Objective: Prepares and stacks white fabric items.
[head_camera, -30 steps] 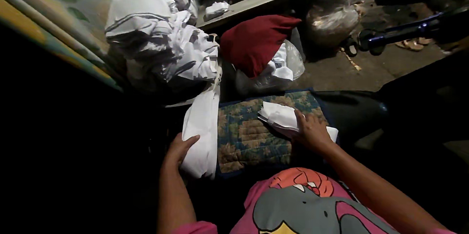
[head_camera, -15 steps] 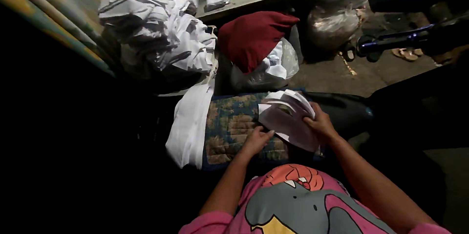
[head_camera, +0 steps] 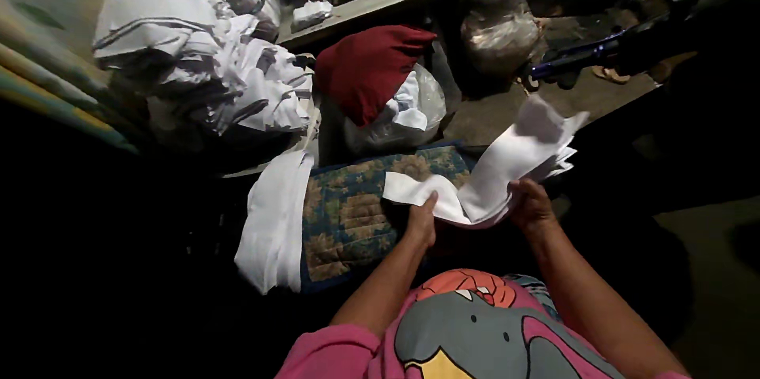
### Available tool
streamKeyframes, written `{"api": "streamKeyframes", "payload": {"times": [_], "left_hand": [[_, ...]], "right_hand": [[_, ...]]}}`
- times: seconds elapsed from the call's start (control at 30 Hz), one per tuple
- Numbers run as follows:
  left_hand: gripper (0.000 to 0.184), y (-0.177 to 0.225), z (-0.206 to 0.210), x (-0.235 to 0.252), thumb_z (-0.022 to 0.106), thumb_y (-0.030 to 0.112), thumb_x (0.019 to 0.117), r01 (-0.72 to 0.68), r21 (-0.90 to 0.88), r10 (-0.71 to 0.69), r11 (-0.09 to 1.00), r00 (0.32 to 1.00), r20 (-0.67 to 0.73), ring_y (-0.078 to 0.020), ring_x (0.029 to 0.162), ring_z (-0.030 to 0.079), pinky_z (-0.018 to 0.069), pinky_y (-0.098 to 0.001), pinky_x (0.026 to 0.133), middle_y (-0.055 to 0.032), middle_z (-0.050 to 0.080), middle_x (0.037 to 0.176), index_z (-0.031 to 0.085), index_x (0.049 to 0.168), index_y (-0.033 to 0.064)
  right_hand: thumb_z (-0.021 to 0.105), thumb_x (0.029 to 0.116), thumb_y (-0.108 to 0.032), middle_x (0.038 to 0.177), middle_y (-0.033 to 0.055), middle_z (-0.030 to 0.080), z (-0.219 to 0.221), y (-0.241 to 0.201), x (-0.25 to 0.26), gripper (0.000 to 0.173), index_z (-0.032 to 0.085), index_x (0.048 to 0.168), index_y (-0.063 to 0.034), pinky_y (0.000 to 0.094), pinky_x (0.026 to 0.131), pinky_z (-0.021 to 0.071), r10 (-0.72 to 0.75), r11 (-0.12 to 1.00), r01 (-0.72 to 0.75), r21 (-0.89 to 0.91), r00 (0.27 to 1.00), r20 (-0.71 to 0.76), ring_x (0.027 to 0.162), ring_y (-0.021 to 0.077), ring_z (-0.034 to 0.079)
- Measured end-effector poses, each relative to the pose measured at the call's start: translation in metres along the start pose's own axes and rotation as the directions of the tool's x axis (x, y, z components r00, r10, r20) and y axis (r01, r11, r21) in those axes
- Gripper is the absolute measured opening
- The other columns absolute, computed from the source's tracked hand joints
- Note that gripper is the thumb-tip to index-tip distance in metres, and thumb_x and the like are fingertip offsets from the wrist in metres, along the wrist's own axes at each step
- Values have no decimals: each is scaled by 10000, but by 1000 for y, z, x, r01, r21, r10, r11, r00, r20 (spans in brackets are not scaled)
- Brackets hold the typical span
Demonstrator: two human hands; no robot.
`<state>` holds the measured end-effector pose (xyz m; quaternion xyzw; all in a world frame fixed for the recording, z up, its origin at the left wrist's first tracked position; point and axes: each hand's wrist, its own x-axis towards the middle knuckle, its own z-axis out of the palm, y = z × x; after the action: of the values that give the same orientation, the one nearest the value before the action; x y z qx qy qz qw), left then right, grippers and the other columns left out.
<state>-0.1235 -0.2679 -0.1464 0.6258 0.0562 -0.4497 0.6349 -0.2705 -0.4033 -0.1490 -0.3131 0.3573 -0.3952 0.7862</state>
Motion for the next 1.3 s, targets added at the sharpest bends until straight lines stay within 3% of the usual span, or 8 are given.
{"api": "streamKeyframes", "payload": {"times": [0.13,0.47,0.6,0.7,0.83,0.97,1.17,1.3], "left_hand": [[423,33,-17,-10,591,110,1036,-338,37,340,940,934,-110,-173,1135,648,557,-347,978,-176,629,1267,466,1405,-55],[422,27,-38,-29,631,42,977,-639,118,646,760,720,-253,-105,1077,666,580,-304,947,-110,657,1175,477,1351,-76],[423,10,-67,-41,598,258,1048,-3,430,6,903,1000,-6,-163,902,708,609,-332,814,-153,692,1082,551,1307,-73],[419,4,-78,-44,522,318,1077,78,793,-477,604,833,281,-214,830,700,596,-384,775,-152,698,1044,578,1326,-13],[370,31,-43,-49,560,247,1045,-395,765,-118,508,848,517,-200,945,704,590,-400,871,-139,696,1136,606,1339,27],[350,43,7,-13,508,214,1072,-611,719,252,331,792,556,-247,1199,648,494,-406,1078,-178,672,1274,640,1310,-5],[315,15,68,59,550,160,1045,-675,737,189,37,729,658,-321,1287,592,432,-480,1135,-175,651,1331,661,1307,23],[317,3,101,65,586,167,1024,-659,752,68,-3,750,658,-319,1265,602,443,-509,1111,-161,661,1316,665,1304,40]], "right_hand": [[569,822,-103,784,25,723,-8,-5,8,94,625,896,-123,344,725,627,7,967,-14,253,1000,26,759,131,719],[844,654,-177,812,53,744,-9,20,22,233,730,851,-126,365,767,629,93,909,-182,375,965,244,791,152,734],[452,949,-57,814,58,679,-27,31,26,95,537,971,-93,390,749,607,242,936,-227,269,970,-23,767,170,690],[373,1032,-163,1034,132,660,-33,37,29,245,475,1229,-61,465,795,603,288,926,-247,286,951,-109,914,230,691],[406,1087,-447,1307,150,613,-31,25,35,510,408,1471,-112,520,948,563,293,928,-246,281,945,-141,1155,273,641],[484,1071,-415,1313,176,604,-32,19,39,526,420,1472,-81,490,903,583,281,957,-241,164,913,-295,1132,287,650],[622,1002,-479,1196,237,638,-21,9,41,637,485,1403,-4,493,787,603,300,921,-381,-87,832,-465,991,337,681],[708,974,-222,1132,239,642,-17,7,50,541,472,1385,39,461,766,603,269,879,-422,-223,824,-499,922,310,682]]}}
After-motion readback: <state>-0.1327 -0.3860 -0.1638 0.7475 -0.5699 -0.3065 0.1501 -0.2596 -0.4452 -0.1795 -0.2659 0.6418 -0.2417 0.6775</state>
